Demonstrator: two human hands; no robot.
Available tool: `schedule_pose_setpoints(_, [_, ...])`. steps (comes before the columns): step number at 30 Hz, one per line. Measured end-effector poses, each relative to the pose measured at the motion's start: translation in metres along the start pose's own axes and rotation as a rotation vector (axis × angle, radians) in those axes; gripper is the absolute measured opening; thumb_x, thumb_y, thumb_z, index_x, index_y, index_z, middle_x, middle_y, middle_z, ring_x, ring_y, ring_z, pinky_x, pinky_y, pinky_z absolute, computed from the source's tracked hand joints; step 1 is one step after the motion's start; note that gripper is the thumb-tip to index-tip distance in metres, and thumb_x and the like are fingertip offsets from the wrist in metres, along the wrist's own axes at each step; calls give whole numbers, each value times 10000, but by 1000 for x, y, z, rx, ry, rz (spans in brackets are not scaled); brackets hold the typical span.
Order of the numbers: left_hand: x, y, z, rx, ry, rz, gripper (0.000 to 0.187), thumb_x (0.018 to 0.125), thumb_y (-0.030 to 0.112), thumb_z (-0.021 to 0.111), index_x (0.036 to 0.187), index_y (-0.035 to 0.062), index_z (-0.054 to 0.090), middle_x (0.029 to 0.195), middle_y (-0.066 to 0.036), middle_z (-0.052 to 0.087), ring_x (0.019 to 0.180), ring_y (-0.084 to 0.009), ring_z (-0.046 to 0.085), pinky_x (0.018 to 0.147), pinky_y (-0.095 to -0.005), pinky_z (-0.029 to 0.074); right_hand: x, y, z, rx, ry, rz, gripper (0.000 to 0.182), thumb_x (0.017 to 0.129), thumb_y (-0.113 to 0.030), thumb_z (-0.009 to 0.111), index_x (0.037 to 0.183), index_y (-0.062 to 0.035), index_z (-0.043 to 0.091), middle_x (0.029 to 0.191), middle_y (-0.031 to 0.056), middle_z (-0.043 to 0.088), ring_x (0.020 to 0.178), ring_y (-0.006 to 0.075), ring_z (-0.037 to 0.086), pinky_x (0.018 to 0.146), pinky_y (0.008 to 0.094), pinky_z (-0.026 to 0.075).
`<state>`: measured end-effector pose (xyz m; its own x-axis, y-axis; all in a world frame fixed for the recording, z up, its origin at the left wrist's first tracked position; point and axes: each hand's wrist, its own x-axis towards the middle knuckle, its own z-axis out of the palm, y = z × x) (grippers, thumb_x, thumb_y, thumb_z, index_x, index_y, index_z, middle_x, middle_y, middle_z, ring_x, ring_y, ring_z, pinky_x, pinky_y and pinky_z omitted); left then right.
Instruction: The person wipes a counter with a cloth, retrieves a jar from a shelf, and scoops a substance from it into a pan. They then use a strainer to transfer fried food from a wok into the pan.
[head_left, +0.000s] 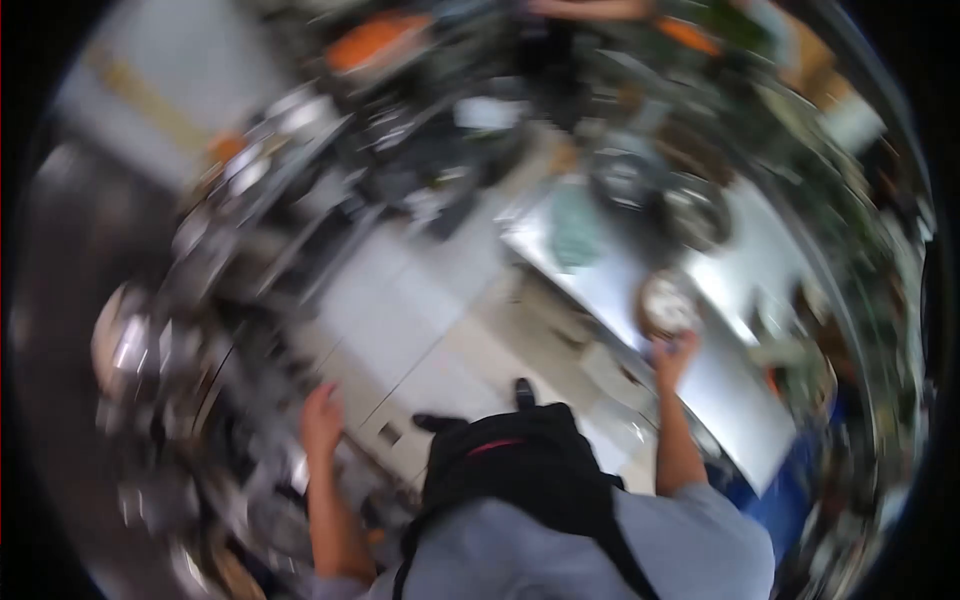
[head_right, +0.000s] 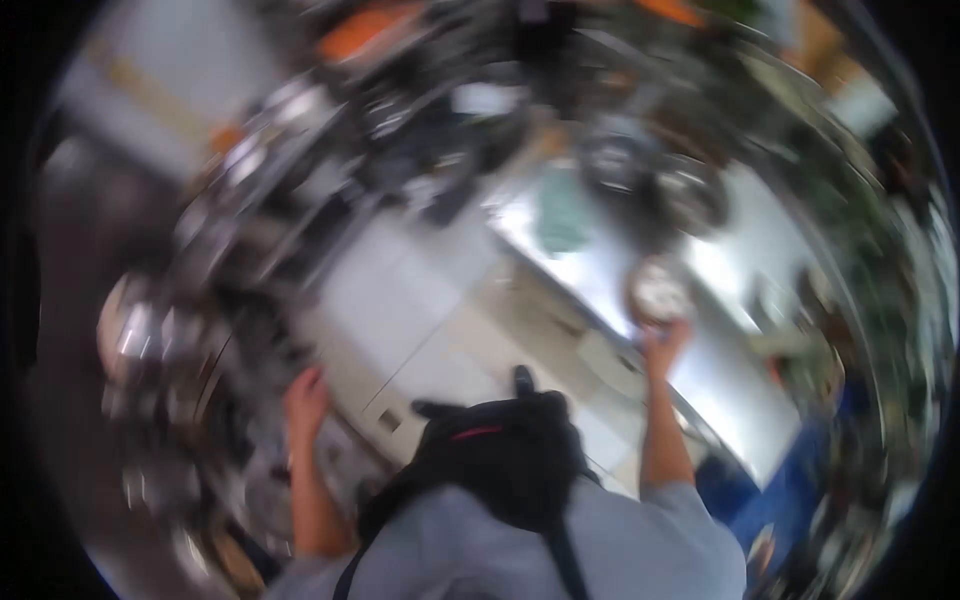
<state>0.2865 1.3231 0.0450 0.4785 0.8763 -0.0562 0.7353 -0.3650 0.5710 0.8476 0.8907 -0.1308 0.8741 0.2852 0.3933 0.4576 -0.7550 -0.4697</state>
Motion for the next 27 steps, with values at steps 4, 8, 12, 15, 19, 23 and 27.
schedule_pose_setpoints(4, [7, 49, 19, 2, -8, 47, 257, 865, 122, 592, 1107, 58, 649, 1088, -160, 659, 1045, -351, 601, 938, -412, 471, 22, -27, -8, 241, 100, -175, 448, 737, -169, 835, 1042, 7, 557, 1191, 170, 515, 993, 289, 553, 744, 350, 502])
schedule_pose_setpoints(8, [-5, 61, 28, 37, -61, 22, 262, 858, 119, 582, 1104, 58, 650, 1056, -160, 668, 1008, -347, 621, 902, -402, 488, 20, -53, -30, 338, -24, -100, 351, 758, -111, 809, 995, 1, 576, 1227, 206, 504, 1048, 298, 556, 790, 373, 516])
schedule_pose_setpoints(12, [-5, 63, 30, -15, -115, 7, 220, 877, 126, 566, 1073, 78, 653, 1016, -144, 678, 933, -329, 642, 839, -414, 508, 31, -99, -55, 139, -99, -315, 333, 756, -83, 791, 1005, -18, 581, 1319, 232, 464, 1161, 332, 521, 906, 435, 481])
schedule_pose_setpoints(15, [4, 62, 22, -83, -70, -2, 223, 878, 131, 575, 1074, 71, 662, 1006, -137, 686, 901, -322, 653, 822, -398, 518, 45, -162, -47, 213, -317, -510, 400, 709, -117, 792, 1039, -43, 579, 1396, 279, 409, 1311, 416, 398, 1039, 516, 368])
schedule_pose_setpoints(19, [42, 50, 11, -350, -56, -40, 226, 899, 152, 593, 1081, 39, 665, 1024, -148, 688, 895, -298, 670, 794, -370, 535, 47, -306, -8, 545, -610, -686, 404, 670, -223, 851, 940, -31, 619, 1329, 270, 487, 1299, 428, 412, 1022, 487, 395])
schedule_pose_setpoints(23, [97, 52, -48, -441, 38, -19, 260, 924, 184, 581, 1132, 45, 650, 1026, -150, 688, 854, -280, 677, 764, -355, 540, 30, -463, 45, 743, -878, -904, 367, 629, -108, 867, 900, -45, 628, 1460, 259, 314, 1273, 426, 467, 1031, 450, 434])
schedule_pose_setpoints(27, [120, 13, -120, -377, 223, -87, 300, 930, 217, 584, 1171, 45, 633, 1013, -154, 690, 818, -274, 674, 738, -358, 534, 0, -612, 75, 887, -1045, -1165, 417, 633, -134, 871, 957, -64, 618, 1456, 264, 312, 1272, 445, 461, 1001, 480, 471])
